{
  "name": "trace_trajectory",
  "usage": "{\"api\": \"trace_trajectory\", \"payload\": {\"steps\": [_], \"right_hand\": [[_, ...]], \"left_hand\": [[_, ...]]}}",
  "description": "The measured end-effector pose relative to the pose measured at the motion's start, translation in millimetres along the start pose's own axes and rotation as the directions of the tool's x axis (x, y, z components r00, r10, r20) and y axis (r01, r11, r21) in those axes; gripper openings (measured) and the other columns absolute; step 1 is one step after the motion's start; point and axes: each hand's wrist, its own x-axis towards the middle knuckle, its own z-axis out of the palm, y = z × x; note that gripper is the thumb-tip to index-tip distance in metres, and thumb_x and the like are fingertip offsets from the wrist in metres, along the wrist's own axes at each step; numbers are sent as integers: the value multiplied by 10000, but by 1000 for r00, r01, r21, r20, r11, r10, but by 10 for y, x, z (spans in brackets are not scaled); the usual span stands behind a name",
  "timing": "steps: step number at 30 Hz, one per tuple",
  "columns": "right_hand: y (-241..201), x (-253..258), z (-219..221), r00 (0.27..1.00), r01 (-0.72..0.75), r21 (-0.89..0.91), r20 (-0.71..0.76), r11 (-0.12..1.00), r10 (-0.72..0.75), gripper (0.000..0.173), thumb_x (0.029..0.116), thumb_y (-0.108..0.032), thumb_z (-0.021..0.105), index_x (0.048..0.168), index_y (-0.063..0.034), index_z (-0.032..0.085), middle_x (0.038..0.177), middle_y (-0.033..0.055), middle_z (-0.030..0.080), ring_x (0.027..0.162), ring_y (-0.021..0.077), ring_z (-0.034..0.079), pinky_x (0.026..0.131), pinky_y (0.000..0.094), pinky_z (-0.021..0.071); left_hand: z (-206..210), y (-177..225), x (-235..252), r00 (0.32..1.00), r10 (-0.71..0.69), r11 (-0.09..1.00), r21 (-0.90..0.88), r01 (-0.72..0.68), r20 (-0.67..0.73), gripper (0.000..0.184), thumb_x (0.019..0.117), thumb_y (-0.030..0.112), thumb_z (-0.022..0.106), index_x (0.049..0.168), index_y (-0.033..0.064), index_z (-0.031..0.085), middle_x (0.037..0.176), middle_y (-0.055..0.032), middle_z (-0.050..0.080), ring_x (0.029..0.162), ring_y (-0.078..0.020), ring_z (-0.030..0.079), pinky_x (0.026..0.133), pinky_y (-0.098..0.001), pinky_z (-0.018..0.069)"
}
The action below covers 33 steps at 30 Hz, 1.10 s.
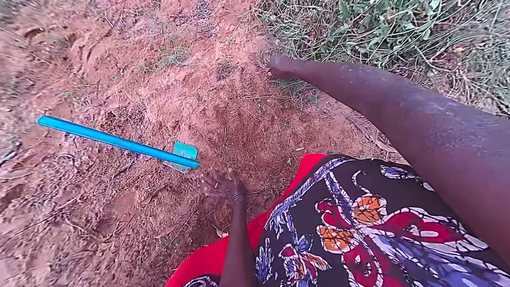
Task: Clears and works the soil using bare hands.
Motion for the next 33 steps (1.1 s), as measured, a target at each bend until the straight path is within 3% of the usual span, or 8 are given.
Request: {"api": "trace_trajectory", "payload": {"steps": [2,4,6,8,13,19,28,33], "right_hand": [[-76,-174,18,1000,28,-65,11,997,-27,364,1070,-138,502,1343,91,575,1323,353,582,1288,524,536,1063,665,406],[-191,-317,14,995,91,-142,-37,986,-97,380,1050,-94,516,1401,48,550,1300,336,603,1274,517,550,1051,656,418],[-262,-385,112,958,241,-244,-96,939,-271,327,1019,-27,541,1333,40,598,1205,302,651,1257,489,559,1089,607,402],[-325,-392,228,919,359,-269,-66,894,-389,267,1017,-3,528,1258,47,631,1175,287,657,1237,487,571,1054,611,435],[-340,-540,464,993,100,-98,-51,990,-106,302,1022,-47,537,1296,56,610,1211,303,650,1170,502,614,962,673,464],[-548,-633,457,973,-228,-44,37,973,229,469,996,-138,614,1379,106,497,1303,347,587,1222,536,568,970,703,430],[-523,-565,313,924,-337,-71,169,939,344,399,1002,-232,608,1181,124,634,1275,335,610,1226,496,578,948,711,429],[-594,-589,527,977,-171,-241,82,955,196,368,1029,-148,565,1226,160,611,1353,360,557,1347,521,475,1136,669,317]], "left_hand": [[-172,409,79,939,336,932,-171,-320,71,560,989,368,556,1380,-31,600,1529,-353,415,1453,-572,318,1177,-708,165],[-514,869,376,671,622,782,-289,-551,404,339,1011,265,598,1254,64,723,1461,-236,560,1379,-470,490,1159,-675,280],[-1030,1373,703,283,569,659,-223,-718,772,388,1061,328,544,1407,174,630,1560,-125,486,1428,-355,463,1176,-605,298],[-1543,1618,885,148,464,536,-143,-832,873,464,1067,375,536,1489,183,540,1561,-109,487,1428,-342,466,1166,-599,317],[-2766,1171,1033,228,604,354,0,-935,764,460,974,359,636,1362,113,653,1363,-162,651,1260,-410,620,1032,-669,440],[-2951,389,909,400,371,679,49,-733,838,589,991,496,531,1440,120,592,1441,-161,601,1182,-459,643,968,-679,466],[-2124,-192,66,-185,-221,608,-13,-794,958,515,1082,379,486,1554,178,437,1571,-136,465,1451,-354,432,1189,-611,286],[-2158,-167,28,-147,-138,662,-19,-749,979,525,1090,378,464,1568,164,418,1607,-146,415,1469,-363,402,1191,-591,285]]}}
